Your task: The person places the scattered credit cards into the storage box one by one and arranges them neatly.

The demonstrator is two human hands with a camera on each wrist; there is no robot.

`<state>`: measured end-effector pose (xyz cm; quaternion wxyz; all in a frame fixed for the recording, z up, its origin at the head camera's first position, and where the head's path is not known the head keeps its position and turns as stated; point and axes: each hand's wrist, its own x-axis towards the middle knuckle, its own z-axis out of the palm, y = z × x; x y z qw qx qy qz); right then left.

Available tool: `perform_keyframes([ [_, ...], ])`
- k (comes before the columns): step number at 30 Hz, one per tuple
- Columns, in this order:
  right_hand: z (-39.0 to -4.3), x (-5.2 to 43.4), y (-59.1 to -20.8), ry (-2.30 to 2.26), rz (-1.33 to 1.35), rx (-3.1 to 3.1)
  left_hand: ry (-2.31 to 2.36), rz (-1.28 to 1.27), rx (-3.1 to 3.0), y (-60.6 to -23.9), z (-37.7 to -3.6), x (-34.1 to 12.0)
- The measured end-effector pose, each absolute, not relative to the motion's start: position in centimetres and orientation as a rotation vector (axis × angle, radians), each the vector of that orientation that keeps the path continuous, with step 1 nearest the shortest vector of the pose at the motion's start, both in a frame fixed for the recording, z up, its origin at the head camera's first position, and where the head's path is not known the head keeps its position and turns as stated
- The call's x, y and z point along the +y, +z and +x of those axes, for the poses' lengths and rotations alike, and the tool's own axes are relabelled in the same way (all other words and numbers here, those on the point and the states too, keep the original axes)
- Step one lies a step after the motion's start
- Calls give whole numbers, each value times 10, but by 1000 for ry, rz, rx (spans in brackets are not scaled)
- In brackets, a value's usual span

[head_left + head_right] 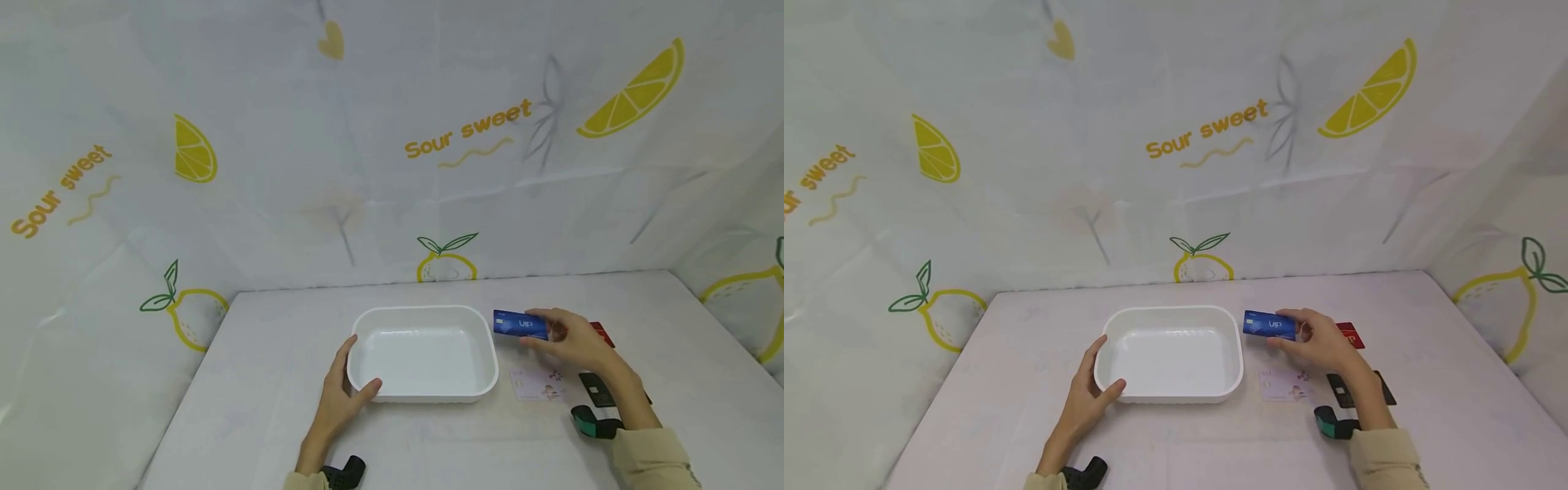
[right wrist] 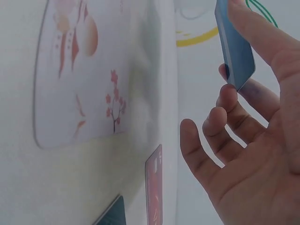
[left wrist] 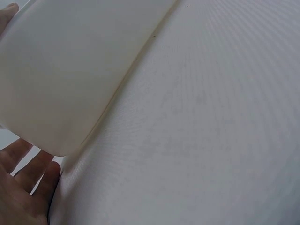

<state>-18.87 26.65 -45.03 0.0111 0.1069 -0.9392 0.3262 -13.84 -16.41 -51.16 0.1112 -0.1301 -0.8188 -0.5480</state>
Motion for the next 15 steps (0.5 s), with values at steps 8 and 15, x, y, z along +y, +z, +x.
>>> perform_keyframes([
  [8,-185,258,-441,1033,391,-2839,-1627,-387,-2405,-511,-139,-164],
  [15,-183,244,-431,1032,425,-2829,-1627,-375,-2413,-509,-138,-164],
])
